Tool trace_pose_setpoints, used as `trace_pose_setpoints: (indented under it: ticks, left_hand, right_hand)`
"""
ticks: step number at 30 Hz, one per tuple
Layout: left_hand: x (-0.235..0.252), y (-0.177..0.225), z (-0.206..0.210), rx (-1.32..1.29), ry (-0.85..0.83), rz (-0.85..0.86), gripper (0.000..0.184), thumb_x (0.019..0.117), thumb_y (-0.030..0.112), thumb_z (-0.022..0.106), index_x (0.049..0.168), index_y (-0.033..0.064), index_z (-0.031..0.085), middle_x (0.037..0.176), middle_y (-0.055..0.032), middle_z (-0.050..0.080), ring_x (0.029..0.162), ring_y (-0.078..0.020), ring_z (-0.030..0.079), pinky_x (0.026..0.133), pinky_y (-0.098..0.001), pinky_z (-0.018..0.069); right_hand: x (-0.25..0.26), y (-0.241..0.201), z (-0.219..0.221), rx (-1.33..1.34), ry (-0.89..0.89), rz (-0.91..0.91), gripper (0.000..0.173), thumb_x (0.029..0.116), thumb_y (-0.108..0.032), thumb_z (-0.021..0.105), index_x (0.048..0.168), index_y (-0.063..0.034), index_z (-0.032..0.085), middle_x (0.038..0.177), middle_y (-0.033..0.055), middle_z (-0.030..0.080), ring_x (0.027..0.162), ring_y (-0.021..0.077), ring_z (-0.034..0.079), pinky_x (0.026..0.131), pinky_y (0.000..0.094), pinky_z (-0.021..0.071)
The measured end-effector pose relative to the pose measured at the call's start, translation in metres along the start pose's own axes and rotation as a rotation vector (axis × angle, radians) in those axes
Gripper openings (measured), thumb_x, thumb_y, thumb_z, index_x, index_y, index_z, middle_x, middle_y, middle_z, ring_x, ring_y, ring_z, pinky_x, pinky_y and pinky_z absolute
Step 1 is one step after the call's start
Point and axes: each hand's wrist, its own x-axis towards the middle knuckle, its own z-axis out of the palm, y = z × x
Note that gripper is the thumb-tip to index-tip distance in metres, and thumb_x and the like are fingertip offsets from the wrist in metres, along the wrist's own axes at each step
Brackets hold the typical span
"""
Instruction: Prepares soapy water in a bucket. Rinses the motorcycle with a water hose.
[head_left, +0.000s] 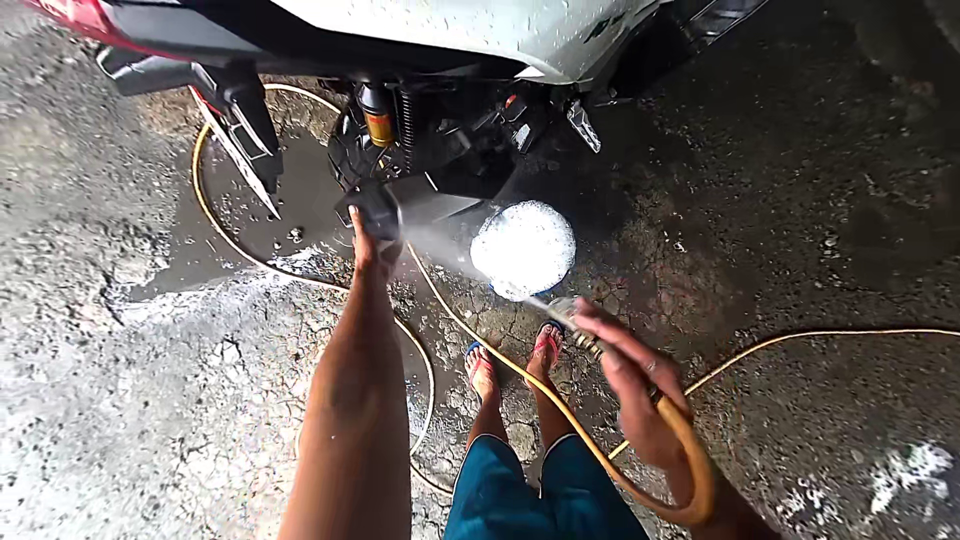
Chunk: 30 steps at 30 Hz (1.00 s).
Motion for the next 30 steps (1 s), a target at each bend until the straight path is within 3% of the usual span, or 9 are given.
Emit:
trace_pose_setpoints:
  ticks: [3,7,9,11,14,18,21,26,30]
  left_hand:
    - [0.000,0.000,0.001,-0.108,-0.111,0.005,0.086,0.0986,0.077,0.030,0.156,0.0140,0.036,0.148,-0.0152,0.055,0.126,-0.0293,0.062,0.099,-0.0492,0.0566]
    - [-0.003,0.021,-0.002,0.052,0.103,-0.017,0.082,0.0989,0.067,0.051,0.154,0.0079,0.037,0.145,-0.0203,0.054,0.123,-0.0319,0.062,0.097,-0.0486,0.0564]
    - [0.004,0.027,-0.001,0.192,0.214,0.082,0.078,0.0976,0.060,0.060,0.149,0.0036,0.044,0.141,-0.0230,0.055,0.125,-0.0338,0.060,0.100,-0.0517,0.0530]
    - [0.008,0.031,0.001,0.358,0.302,0.262,0.070,0.0966,0.050,0.066,0.146,0.0031,0.049,0.137,-0.0235,0.060,0.127,-0.0335,0.059,0.106,-0.0520,0.0477]
    - [0.011,0.039,0.007,0.596,0.310,0.425,0.070,0.0962,0.047,0.066,0.149,0.0038,0.049,0.146,-0.0269,0.052,0.139,-0.0381,0.049,0.116,-0.0540,0.0379]
    - [0.018,0.029,0.008,0.729,0.283,0.493,0.080,0.0976,0.054,0.062,0.158,0.0071,0.037,0.158,-0.0290,0.036,0.146,-0.0413,0.038,0.119,-0.0508,0.0337]
    - [0.024,0.022,0.008,0.759,0.304,0.520,0.081,0.0984,0.056,0.060,0.158,0.0082,0.035,0.158,-0.0296,0.034,0.146,-0.0419,0.037,0.119,-0.0504,0.0332]
    - [0.016,0.027,0.010,0.784,0.315,0.494,0.079,0.0995,0.056,0.058,0.159,0.0092,0.035,0.158,-0.0302,0.033,0.146,-0.0434,0.037,0.119,-0.0520,0.0335]
    - [0.014,0.026,0.012,0.796,0.319,0.502,0.080,0.0988,0.057,0.059,0.158,0.0079,0.036,0.158,-0.0298,0.034,0.146,-0.0429,0.037,0.119,-0.0507,0.0325]
  right_hand:
    - [-0.009,-0.006,0.013,-0.163,0.019,-0.089,0.045,0.1074,-0.031,0.039,0.131,-0.0053,0.067,0.137,0.0134,0.066,0.136,0.0295,0.056,0.114,0.0487,0.0474]
    - [-0.007,0.018,-0.020,-0.255,0.384,0.090,0.041,0.1066,-0.017,0.042,0.129,0.0100,0.063,0.136,0.0189,0.065,0.132,0.0208,0.059,0.113,0.0366,0.0483]
    - [-0.007,0.027,-0.032,-0.273,0.467,0.179,0.040,0.1044,-0.014,0.041,0.126,0.0101,0.064,0.134,0.0180,0.066,0.128,0.0163,0.062,0.109,0.0313,0.0497]
    - [-0.014,0.024,-0.026,-0.268,0.400,0.110,0.041,0.1053,-0.017,0.042,0.128,0.0089,0.064,0.136,0.0182,0.065,0.133,0.0214,0.059,0.113,0.0366,0.0485]
    - [-0.018,0.016,-0.009,-0.352,0.383,-0.053,0.046,0.1072,-0.025,0.040,0.132,0.0053,0.064,0.139,0.0204,0.063,0.138,0.0310,0.054,0.118,0.0452,0.0449]
    - [0.000,0.012,0.010,-0.332,0.417,-0.037,0.043,0.1064,-0.021,0.042,0.132,0.0055,0.063,0.139,0.0195,0.062,0.138,0.0269,0.054,0.116,0.0417,0.0457]
    - [0.000,0.003,0.039,-0.416,0.262,-0.119,0.044,0.1053,-0.031,0.042,0.132,-0.0062,0.067,0.137,0.0137,0.066,0.137,0.0264,0.055,0.111,0.0448,0.0484]
    - [0.017,0.008,0.041,-0.524,0.404,-0.070,0.045,0.1046,-0.025,0.043,0.133,0.0006,0.065,0.138,0.0189,0.064,0.138,0.0288,0.054,0.113,0.0431,0.0462]
    - [0.033,-0.018,0.068,-0.615,0.312,-0.091,0.045,0.1027,-0.028,0.045,0.138,-0.0058,0.063,0.141,0.0129,0.063,0.137,0.0246,0.054,0.110,0.0430,0.0453]
